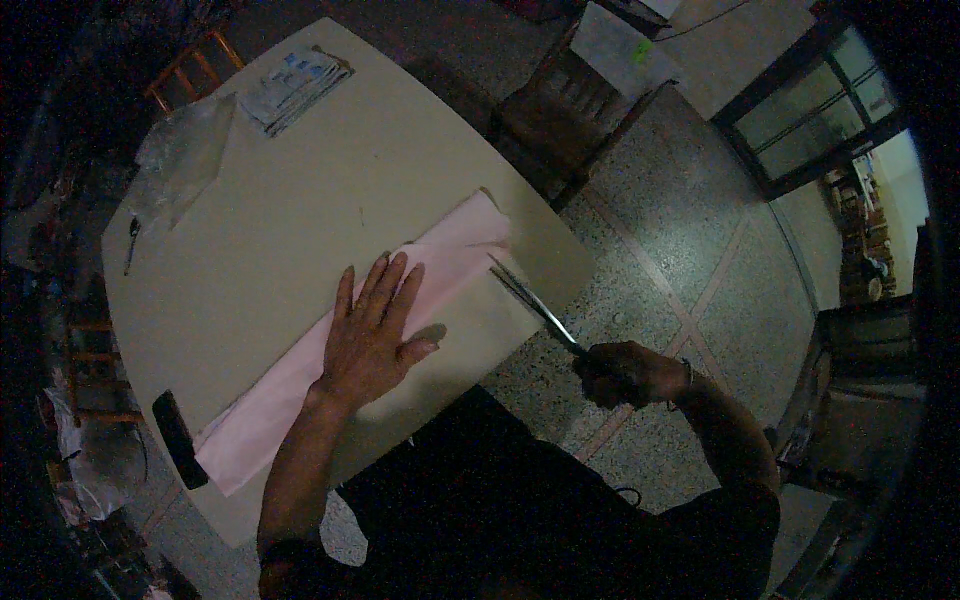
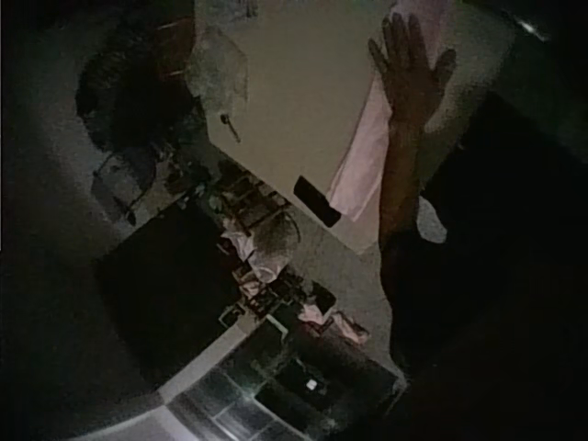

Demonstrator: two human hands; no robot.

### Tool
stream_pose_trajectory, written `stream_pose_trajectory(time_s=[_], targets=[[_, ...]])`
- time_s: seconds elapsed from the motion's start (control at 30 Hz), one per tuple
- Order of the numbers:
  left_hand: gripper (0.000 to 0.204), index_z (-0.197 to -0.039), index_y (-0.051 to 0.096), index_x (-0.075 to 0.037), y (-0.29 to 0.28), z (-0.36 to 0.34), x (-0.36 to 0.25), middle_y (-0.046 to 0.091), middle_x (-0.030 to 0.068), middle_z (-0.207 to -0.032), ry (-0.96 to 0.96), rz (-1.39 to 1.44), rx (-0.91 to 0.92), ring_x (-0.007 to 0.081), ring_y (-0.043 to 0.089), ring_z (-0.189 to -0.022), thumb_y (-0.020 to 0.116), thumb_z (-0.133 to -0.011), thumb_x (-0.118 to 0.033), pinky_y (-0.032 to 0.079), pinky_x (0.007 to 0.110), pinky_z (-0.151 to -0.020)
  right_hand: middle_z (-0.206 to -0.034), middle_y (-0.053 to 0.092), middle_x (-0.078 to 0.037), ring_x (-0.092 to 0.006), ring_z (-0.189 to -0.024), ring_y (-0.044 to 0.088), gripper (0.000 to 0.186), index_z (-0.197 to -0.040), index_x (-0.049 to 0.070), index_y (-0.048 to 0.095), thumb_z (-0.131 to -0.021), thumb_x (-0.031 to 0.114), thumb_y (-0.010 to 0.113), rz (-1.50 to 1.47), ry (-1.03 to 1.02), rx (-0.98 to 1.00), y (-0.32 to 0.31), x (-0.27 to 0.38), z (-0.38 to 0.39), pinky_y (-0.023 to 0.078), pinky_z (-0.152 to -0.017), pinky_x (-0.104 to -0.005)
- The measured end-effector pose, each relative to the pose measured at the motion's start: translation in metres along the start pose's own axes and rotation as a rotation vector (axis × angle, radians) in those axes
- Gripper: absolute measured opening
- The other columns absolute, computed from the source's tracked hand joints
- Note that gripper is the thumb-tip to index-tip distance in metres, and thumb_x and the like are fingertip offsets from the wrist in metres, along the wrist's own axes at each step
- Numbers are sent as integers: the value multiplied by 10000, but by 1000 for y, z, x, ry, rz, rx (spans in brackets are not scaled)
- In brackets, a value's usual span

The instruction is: The person removes a piece of pink fabric from a plastic bag, spreads it on a table, folds it, and cuts several small pieces from the fabric using scissors.

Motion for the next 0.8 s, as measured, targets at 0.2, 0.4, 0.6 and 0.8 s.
stream_pose_trajectory(time_s=[0.2,0.4,0.6,0.8], targets=[[801,-1487,262,-114,-6,6,-8,231,144,-1544,-21,27,6,314,210,-1432,578,-861,-501,124,558,-1139,-804,622,-19,-95,-595,540,342,-1103,60,562,-908,329,642,118,-31,-52,18,12,-12,447,-527,-268],[779,-1483,280,-121,-11,8,-14,232,142,-1546,-30,43,-3,311,217,-1431,589,-866,-483,137,555,-1136,-766,597,-26,-76,-588,546,257,-1026,11,570,-903,225,641,181,-177,-73,24,14,-27,451,-510,-257],[844,-1496,250,-143,-11,10,-15,218,131,-1551,-33,33,2,309,208,-1432,618,-827,-504,153,567,-1127,-710,575,-33,-81,-543,532,275,-954,24,577,-887,272,674,131,-99,-106,32,37,-25,434,-479,-264],[811,-1489,270,-134,-14,9,-15,230,141,-1546,-30,49,11,316,220,-1429,590,-846,-511,141,563,-1131,-707,568,-46,-108,-596,550,281,-874,41,565,-856,279,712,276,-111,-158,31,44,-27,446,-522,-300]])
Point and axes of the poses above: each hand's wrist, its own z-axis away from the middle knuckle, its own y-axis out of the palm, x = y × z, the point moved 4 cm from there along -z, towards the middle knuckle
